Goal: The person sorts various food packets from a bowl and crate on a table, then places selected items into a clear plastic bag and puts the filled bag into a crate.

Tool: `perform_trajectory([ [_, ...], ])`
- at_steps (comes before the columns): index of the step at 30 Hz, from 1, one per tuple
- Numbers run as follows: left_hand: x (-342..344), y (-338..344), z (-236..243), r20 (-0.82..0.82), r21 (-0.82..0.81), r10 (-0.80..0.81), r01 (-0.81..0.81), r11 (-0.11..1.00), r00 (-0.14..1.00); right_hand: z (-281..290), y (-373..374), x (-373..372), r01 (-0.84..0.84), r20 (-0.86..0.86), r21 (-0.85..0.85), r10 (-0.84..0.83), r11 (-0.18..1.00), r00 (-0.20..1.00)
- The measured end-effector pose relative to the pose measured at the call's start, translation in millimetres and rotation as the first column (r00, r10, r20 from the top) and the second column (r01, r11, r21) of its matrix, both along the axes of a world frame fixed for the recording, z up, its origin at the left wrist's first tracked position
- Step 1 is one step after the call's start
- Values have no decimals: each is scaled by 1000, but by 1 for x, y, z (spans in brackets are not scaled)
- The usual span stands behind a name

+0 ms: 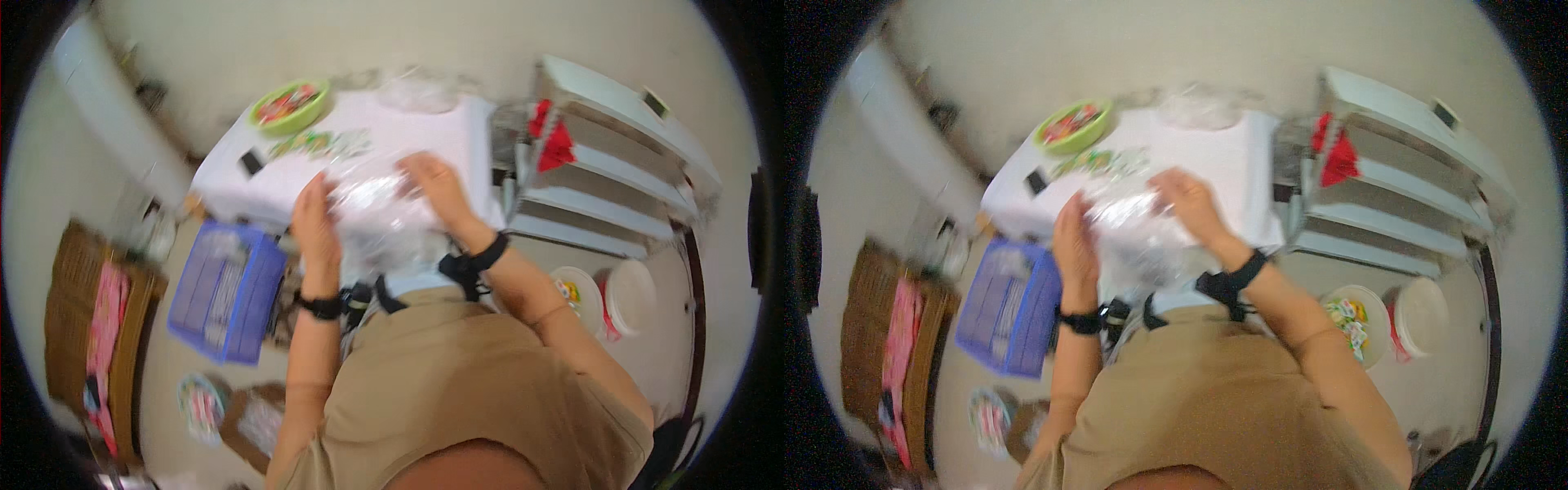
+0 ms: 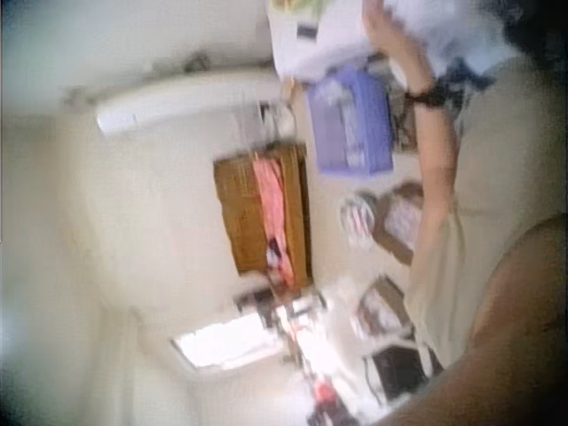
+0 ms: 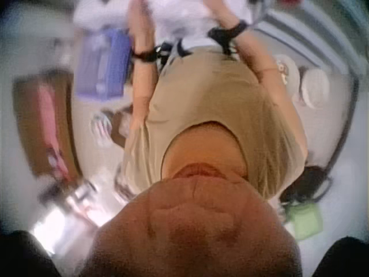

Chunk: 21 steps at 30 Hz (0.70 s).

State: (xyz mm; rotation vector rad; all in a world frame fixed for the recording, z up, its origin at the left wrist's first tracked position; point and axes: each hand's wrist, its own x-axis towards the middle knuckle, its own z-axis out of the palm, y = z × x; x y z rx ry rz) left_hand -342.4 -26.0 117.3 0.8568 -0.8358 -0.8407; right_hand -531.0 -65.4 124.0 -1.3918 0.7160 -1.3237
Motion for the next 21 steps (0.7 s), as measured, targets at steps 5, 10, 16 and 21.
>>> perform_trajectory([
  [5, 19, 23, 7, -85, -44, -57, 53, 998, 995, 1, 7, 15, -91, -41, -51, 89, 995, 995],
  [10, 36, 20, -6, -103, -52, 77, -83, 995, 992, -9, 3, 34, -188, 123, 56, 180, 981, 976],
  [16, 53, 11, -7, -94, -89, 219, -227, 970, 971, -2, 10, 50, -190, 73, 98, 183, 977, 980],
  [21, 59, 16, -2, -88, -117, 320, -328, 937, 943, 1, 5, 53, -243, -47, 82, 247, 967, 968],
])
